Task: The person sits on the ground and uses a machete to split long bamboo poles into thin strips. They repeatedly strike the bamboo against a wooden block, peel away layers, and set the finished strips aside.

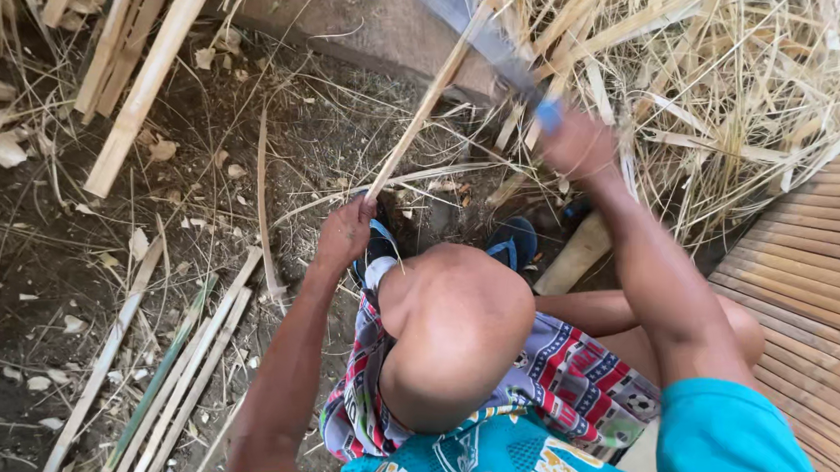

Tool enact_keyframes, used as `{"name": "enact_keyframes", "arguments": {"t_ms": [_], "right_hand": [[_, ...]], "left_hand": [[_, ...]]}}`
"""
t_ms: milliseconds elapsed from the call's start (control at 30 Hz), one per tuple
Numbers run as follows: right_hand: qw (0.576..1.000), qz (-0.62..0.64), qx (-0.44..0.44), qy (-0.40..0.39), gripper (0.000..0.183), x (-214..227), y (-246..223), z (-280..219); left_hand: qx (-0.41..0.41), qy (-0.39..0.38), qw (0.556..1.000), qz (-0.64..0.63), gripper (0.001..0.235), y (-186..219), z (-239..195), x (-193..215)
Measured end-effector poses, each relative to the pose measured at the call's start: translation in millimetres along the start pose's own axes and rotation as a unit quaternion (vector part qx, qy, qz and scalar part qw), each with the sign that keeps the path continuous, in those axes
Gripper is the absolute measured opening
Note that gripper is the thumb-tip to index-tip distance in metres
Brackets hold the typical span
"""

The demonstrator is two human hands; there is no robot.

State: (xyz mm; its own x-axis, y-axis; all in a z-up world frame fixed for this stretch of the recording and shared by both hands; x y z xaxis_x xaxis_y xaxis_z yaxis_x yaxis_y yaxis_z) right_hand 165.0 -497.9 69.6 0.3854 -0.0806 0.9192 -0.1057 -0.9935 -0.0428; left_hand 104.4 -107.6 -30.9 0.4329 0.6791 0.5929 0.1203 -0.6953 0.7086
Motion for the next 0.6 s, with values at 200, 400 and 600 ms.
{"name": "enact_keyframes", "arguments": {"t_ms": [200,400,600], "right_hand": [[0.984,0.09,-0.098,0.122,0.048,39,33,9],[0.986,0.024,0.163,0.015,0.051,-55,-88,-42],[0.994,0.052,-0.035,0.087,0.049,13,-22,9]], "left_hand": [[-0.106,0.116,0.987,0.031,0.039,39,-3,27],[0.029,-0.002,0.991,0.131,0.028,21,6,6],[0.031,0.007,0.989,0.145,0.031,19,16,17]]}}
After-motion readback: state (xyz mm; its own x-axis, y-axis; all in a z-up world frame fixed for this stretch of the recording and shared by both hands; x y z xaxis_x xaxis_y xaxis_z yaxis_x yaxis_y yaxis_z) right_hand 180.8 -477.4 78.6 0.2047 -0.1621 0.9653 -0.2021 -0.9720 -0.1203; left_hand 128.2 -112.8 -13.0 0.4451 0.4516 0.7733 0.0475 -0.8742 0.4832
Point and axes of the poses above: each hand's wrist, its own z-axis towards the middle knuckle, its own x-axis out of the back of the hand, y = z × x, the point moved 7 cm from there along z, towards the middle knuckle, and after that the axes turned 3 degrees about y, right-handed, at the moved point
